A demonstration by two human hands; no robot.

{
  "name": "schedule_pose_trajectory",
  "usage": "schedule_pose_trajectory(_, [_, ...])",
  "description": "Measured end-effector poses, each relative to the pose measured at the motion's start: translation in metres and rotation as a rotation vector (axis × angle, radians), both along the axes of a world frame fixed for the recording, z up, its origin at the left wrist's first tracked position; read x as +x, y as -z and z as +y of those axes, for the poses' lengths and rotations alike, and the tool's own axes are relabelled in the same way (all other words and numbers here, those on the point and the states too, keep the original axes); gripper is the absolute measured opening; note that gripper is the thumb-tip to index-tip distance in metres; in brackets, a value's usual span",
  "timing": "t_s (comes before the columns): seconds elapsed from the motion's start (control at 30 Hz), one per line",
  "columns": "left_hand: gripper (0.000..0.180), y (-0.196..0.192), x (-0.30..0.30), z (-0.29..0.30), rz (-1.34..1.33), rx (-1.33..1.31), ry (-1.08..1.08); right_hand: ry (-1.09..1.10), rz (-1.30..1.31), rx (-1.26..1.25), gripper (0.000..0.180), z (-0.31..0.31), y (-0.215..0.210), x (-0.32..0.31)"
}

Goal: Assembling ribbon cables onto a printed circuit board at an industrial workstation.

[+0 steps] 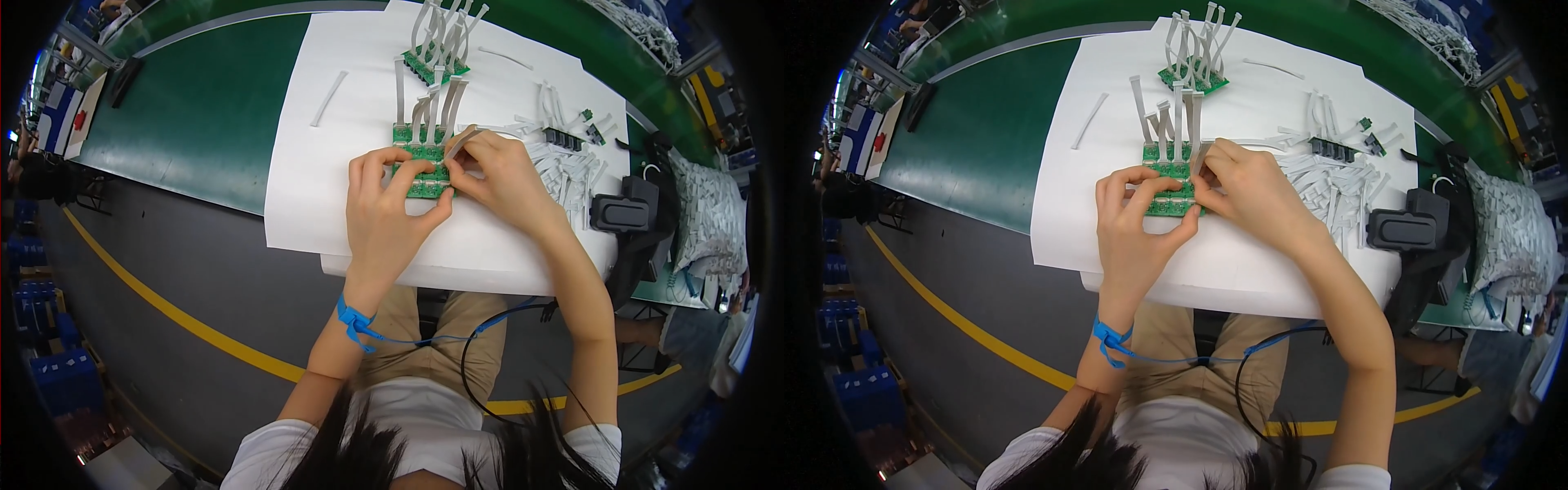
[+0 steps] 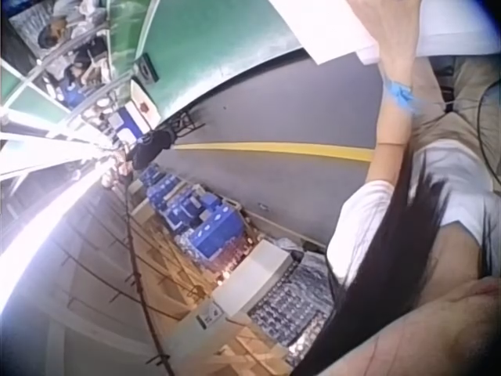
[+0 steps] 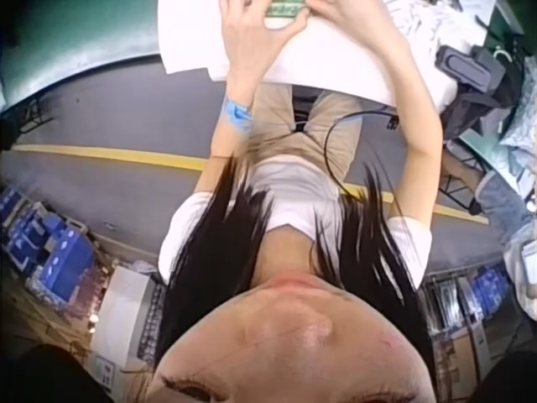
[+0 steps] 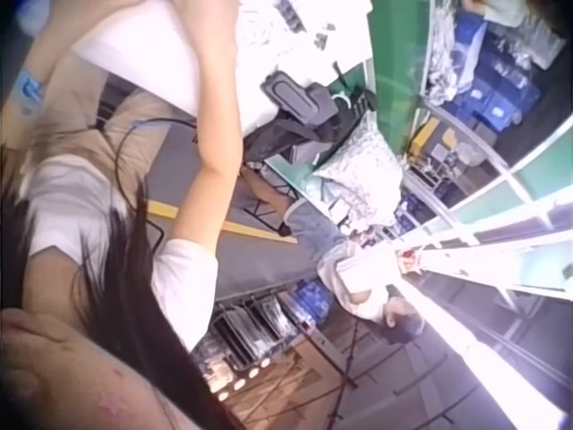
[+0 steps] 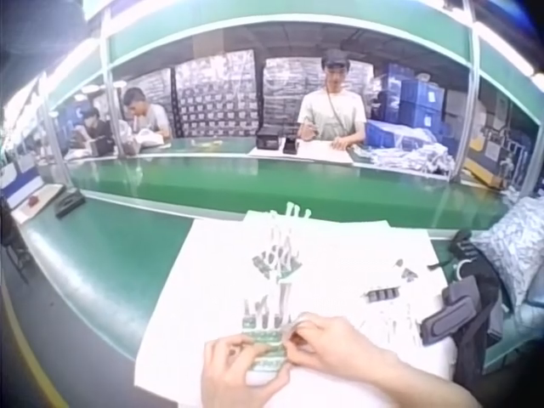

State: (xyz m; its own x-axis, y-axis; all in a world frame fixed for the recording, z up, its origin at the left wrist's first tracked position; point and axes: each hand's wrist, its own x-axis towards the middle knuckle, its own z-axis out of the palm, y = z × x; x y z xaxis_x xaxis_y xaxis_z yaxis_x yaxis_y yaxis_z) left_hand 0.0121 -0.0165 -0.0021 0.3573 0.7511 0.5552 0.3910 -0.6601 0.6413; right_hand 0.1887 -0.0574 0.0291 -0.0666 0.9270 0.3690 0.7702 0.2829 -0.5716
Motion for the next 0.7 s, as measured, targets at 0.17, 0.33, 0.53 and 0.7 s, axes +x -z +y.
schedule_pose_trajectory(0.17, [0.03,0.001,-0.001,0.001,-0.001,0.019,0.003,-0.02,-0.102,-0.027,0.015,0.003,-0.008,0.0])
schedule_pose_trajectory(0.33, [0.03,0.0,-0.001,0.0,-0.022,-0.016,0.005,-0.014,-0.507,0.096,0.024,0.001,-0.018,-0.007])
schedule_pose_trajectory(0.53, [0.029,0.003,0.0,0.002,-0.05,0.01,0.033,0.103,0.038,0.0,0.014,-0.007,0.003,-0.005])
schedule_pose_trajectory(0.7, [0.029,0.002,0.0,0.001,-0.055,0.0,0.043,0.09,0.021,0.027,0.013,-0.005,0.003,-0.003])
